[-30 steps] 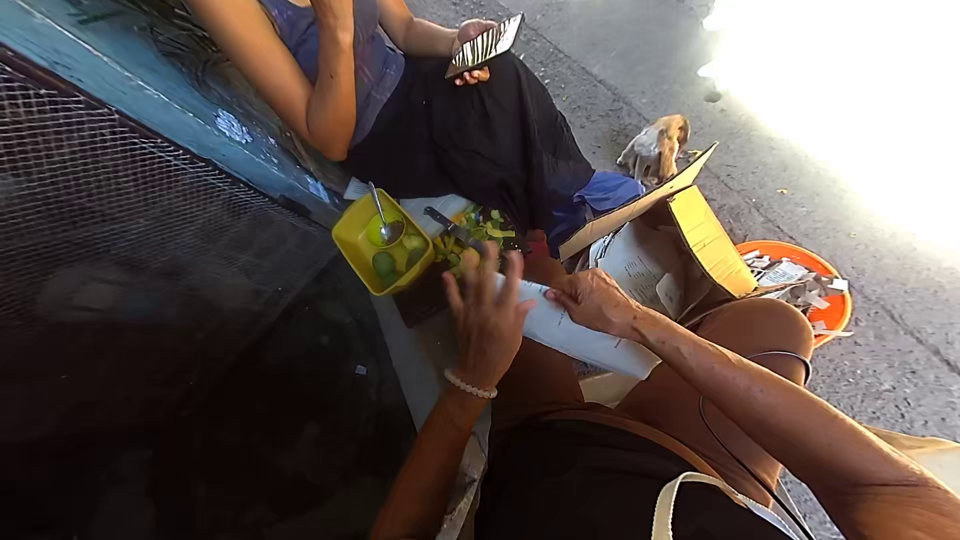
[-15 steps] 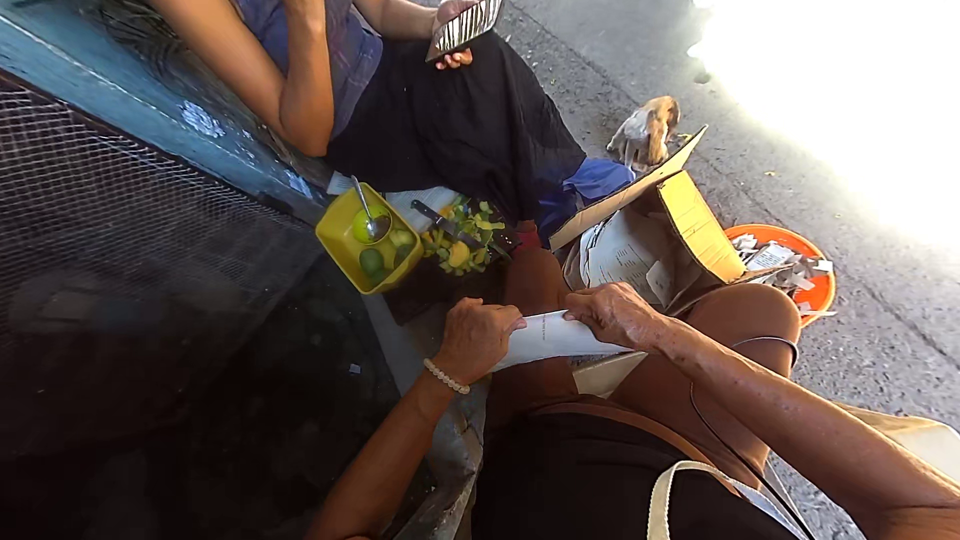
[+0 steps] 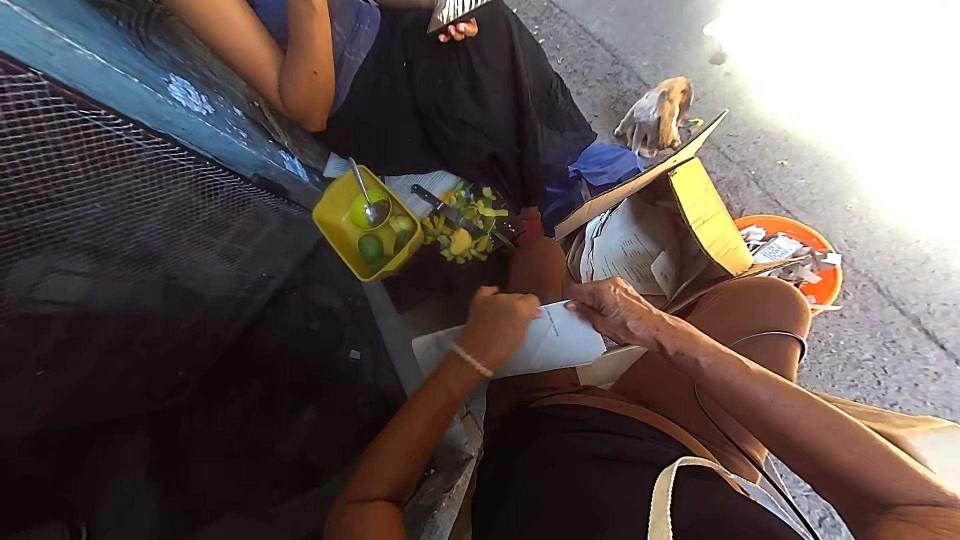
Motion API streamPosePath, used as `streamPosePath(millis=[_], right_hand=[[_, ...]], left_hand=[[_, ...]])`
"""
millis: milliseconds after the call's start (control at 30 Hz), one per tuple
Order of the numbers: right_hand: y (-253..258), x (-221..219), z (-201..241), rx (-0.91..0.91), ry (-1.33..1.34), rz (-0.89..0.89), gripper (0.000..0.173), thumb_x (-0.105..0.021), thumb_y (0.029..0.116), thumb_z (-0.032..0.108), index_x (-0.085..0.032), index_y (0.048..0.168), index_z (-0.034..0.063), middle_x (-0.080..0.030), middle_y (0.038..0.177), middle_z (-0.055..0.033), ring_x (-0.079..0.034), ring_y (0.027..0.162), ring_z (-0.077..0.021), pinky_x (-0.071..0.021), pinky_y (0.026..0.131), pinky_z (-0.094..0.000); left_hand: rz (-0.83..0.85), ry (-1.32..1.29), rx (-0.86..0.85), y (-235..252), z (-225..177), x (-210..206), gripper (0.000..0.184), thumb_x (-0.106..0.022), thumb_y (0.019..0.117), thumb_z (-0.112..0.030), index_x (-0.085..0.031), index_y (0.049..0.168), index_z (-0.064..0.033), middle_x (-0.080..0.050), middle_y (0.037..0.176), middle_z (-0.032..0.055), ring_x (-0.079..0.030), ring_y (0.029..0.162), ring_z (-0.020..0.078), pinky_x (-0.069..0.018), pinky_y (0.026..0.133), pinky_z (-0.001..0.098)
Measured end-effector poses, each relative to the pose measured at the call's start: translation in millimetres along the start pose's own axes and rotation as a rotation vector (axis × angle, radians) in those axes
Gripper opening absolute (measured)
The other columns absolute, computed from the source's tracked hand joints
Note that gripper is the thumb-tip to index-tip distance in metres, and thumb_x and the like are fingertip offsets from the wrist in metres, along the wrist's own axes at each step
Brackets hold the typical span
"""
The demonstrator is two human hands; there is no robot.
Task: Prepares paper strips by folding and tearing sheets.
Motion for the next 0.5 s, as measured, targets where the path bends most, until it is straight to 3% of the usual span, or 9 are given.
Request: streamPosePath(millis=[100, 133, 233, 300, 333, 433, 500], right_hand=[[2, 16, 1, 0.053, 0.028, -0.041, 0.023, -0.058, 0.1000, 0.012, -0.070, 0.085, 0.0004, -0.065, 0.075, -0.0114, -0.065, 0.071, -0.0242, -0.0510, 0.065, -0.0449], [-5, 28, -8, 0.040, 0.045, -0.061, 0.020, -0.059, 0.0989, 0.010, -0.070, 0.085, 0.0013, -0.066, 0.075, -0.0100, -0.065, 0.070, -0.0221, -0.0519, 0.065, -0.0442], [-33, 67, -61, -0.069, 0.062, -0.152, 0.017, -0.060, 0.0973, 0.010, -0.070, 0.084, 0.0054, -0.065, 0.074, -0.0051, -0.064, 0.068, -0.0170, -0.0517, 0.064, -0.0440], [-55, 90, -104, -0.180, 0.109, -0.210, 0.017, -0.058, 0.0982, 0.008, -0.069, 0.087, 0.0015, -0.064, 0.074, -0.0069, -0.061, 0.067, -0.0165, -0.0516, 0.065, -0.0437], [-67, 103, -123, -0.234, 0.147, -0.261, 0.018, -0.056, 0.0992, 0.007, -0.068, 0.089, -0.0012, -0.062, 0.074, -0.0070, -0.059, 0.065, -0.0142, -0.0516, 0.064, -0.0401], [-74, 125, -144, -0.305, 0.189, -0.353, 0.021, -0.054, 0.1020, 0.007, -0.065, 0.085, 0.0030, -0.058, 0.068, 0.0011, -0.053, 0.059, -0.0028, -0.0485, 0.058, -0.0249], [-56, 115, -133, -0.284, 0.227, -0.324, 0.022, -0.055, 0.1013, 0.005, -0.064, 0.082, 0.0038, -0.058, 0.066, -0.0006, -0.054, 0.057, -0.0052, -0.0478, 0.056, -0.0267]], left_hand=[[-0.097, -0.041, -0.077, 7, -11, 7, 0.031, -0.058, 0.1032, -0.025, -0.073, 0.090, -0.0017, -0.072, 0.078, 0.0135, -0.072, 0.074, 0.0309, -0.0536, 0.069, 0.0504], [-0.082, -0.053, -0.071, 4, -2, 11, 0.032, -0.058, 0.1032, -0.026, -0.074, 0.089, -0.0022, -0.071, 0.078, 0.0137, -0.072, 0.074, 0.0315, -0.0536, 0.067, 0.0513], [0.076, -0.116, 0.055, -21, 45, 14, 0.033, -0.055, 0.1054, -0.027, -0.074, 0.096, -0.0025, -0.072, 0.086, 0.0160, -0.072, 0.084, 0.0346, -0.0538, 0.074, 0.0574], [0.155, -0.173, 0.194, -44, 85, 12, 0.031, -0.054, 0.1060, -0.023, -0.074, 0.102, 0.0006, -0.073, 0.091, 0.0190, -0.072, 0.087, 0.0363, -0.0546, 0.080, 0.0588], [0.174, -0.268, 0.271, -57, 106, 11, 0.030, -0.053, 0.1069, -0.020, -0.073, 0.106, 0.0028, -0.072, 0.093, 0.0187, -0.070, 0.088, 0.0330, -0.0549, 0.084, 0.0549], [0.002, -0.680, 0.367, -77, 144, 10, 0.028, -0.045, 0.1080, -0.014, -0.067, 0.109, 0.0039, -0.069, 0.093, 0.0074, -0.066, 0.086, 0.0108, -0.0552, 0.085, 0.0313], [-0.141, -0.801, 0.410, -67, 141, 9, 0.032, -0.042, 0.1096, -0.017, -0.065, 0.119, 0.0030, -0.071, 0.105, 0.0105, -0.069, 0.095, 0.0150, -0.0559, 0.089, 0.0355]])
Point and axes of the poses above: each hand's wrist, its own y-axis towards the middle knuckle, its own x-axis out of the back of the hand, z = x × y, the point moved 9 cm from there along y, towards the middle knuckle
